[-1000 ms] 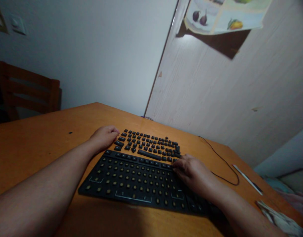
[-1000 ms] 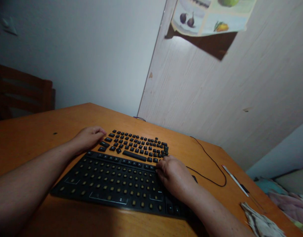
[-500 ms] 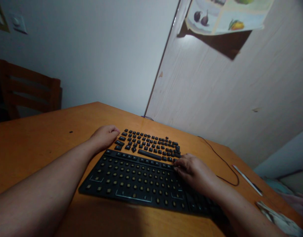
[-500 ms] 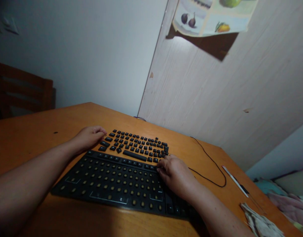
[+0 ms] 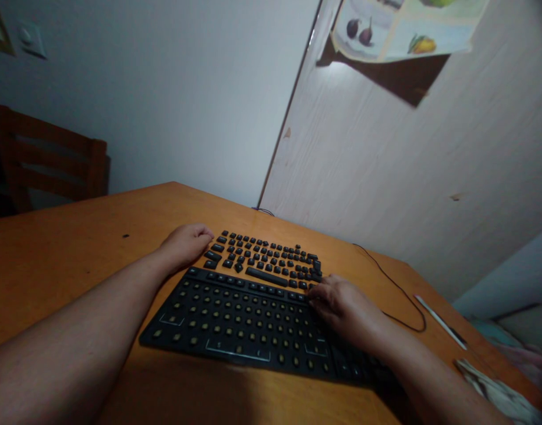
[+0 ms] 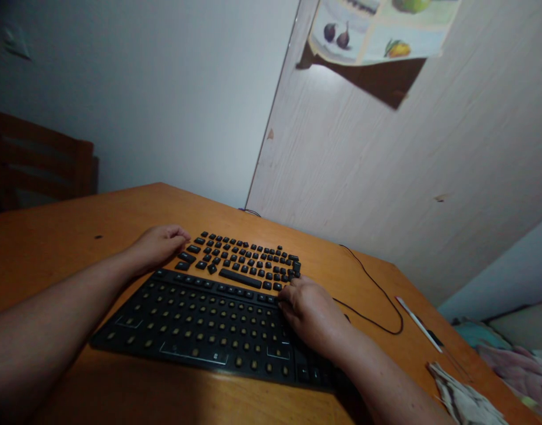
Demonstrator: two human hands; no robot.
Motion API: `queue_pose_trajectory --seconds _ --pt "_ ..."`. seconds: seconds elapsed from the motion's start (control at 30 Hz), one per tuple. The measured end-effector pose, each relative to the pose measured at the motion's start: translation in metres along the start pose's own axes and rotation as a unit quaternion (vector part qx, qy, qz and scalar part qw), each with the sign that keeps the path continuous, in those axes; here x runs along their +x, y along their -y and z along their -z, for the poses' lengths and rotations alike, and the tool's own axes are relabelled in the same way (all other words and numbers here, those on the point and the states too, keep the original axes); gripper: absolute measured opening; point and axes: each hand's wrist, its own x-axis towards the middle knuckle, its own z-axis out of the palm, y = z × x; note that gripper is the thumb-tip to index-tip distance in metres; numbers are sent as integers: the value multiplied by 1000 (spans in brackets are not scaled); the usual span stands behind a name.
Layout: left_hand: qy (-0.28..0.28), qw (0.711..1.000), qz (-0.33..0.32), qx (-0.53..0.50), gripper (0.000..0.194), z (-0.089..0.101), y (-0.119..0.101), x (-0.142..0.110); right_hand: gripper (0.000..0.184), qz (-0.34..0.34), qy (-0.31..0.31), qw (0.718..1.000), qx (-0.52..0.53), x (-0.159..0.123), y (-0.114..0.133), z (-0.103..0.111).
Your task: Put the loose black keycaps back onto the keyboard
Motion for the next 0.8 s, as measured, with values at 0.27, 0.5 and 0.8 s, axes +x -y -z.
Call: queue_pose_trajectory --seconds 0.27,0.5,0.8 --pt "-2 1000 2 12 30 0 -1 -1 14 9 -9 1000 -1 1 3 -2" --pt "-7 1000 -3 14 28 0 0 0 10 -19 10 998 56 5 -4 -4" --pt "1 1000 0 15 28 0 2 1 36 -49 65 975 -205 -11 38 -9"
